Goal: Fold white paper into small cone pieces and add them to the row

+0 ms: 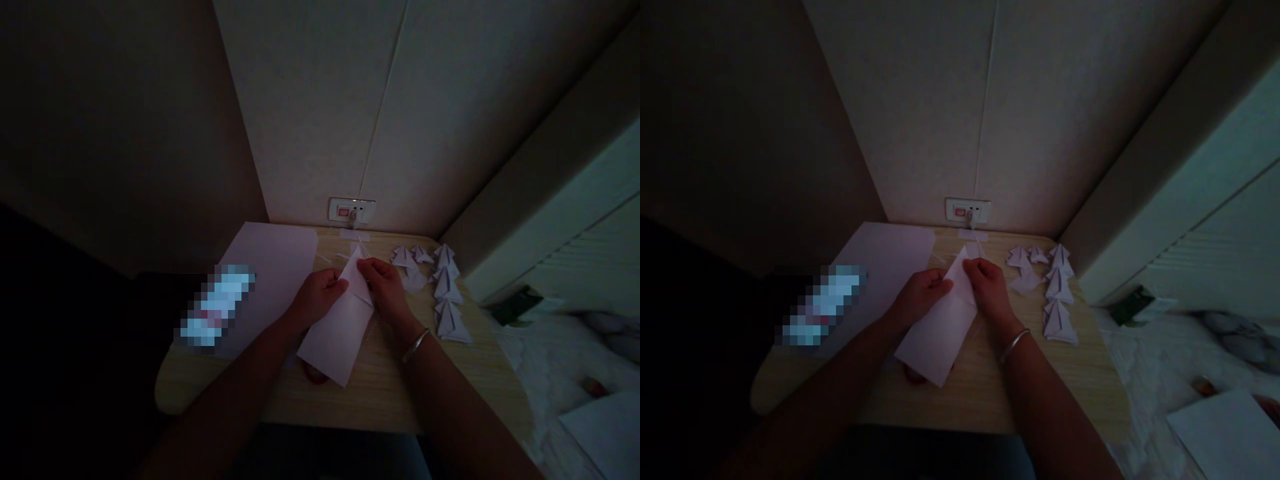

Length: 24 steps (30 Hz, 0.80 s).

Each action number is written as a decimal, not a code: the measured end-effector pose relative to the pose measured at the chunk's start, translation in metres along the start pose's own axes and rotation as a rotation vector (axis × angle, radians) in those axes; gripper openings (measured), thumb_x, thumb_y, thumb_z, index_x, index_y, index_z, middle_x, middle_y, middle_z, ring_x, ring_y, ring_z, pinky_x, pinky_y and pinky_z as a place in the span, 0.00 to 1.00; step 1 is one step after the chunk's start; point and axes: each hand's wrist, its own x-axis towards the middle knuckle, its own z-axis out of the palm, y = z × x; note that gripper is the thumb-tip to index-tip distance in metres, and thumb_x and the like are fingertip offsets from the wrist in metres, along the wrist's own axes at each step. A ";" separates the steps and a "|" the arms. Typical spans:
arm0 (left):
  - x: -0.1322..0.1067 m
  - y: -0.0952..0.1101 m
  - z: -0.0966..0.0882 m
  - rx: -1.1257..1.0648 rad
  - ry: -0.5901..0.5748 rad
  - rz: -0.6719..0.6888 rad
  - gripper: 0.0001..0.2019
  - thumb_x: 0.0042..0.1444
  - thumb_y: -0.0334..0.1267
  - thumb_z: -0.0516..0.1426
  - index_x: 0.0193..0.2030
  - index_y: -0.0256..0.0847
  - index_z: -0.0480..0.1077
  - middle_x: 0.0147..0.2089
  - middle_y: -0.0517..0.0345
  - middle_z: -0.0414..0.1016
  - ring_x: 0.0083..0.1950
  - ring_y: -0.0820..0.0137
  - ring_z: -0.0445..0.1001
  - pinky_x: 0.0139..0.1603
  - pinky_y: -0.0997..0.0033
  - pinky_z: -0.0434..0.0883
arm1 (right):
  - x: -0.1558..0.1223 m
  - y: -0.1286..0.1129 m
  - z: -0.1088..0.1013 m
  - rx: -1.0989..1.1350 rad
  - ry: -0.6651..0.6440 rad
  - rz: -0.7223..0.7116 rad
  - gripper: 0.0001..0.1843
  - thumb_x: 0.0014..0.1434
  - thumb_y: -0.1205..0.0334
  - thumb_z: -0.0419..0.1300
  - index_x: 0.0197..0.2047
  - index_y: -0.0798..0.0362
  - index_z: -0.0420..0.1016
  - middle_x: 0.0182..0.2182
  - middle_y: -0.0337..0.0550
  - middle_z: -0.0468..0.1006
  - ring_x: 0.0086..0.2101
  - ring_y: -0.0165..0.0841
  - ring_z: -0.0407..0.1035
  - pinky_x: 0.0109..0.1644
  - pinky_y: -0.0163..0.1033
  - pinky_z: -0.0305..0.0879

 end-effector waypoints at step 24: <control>0.003 -0.002 -0.005 0.032 0.155 -0.049 0.15 0.50 0.47 0.55 0.29 0.35 0.70 0.24 0.62 0.69 0.23 0.76 0.62 0.24 0.76 0.59 | 0.003 0.000 -0.003 -0.236 -0.072 -0.004 0.17 0.45 0.48 0.63 0.22 0.54 0.71 0.17 0.34 0.68 0.19 0.25 0.56 0.21 0.32 0.50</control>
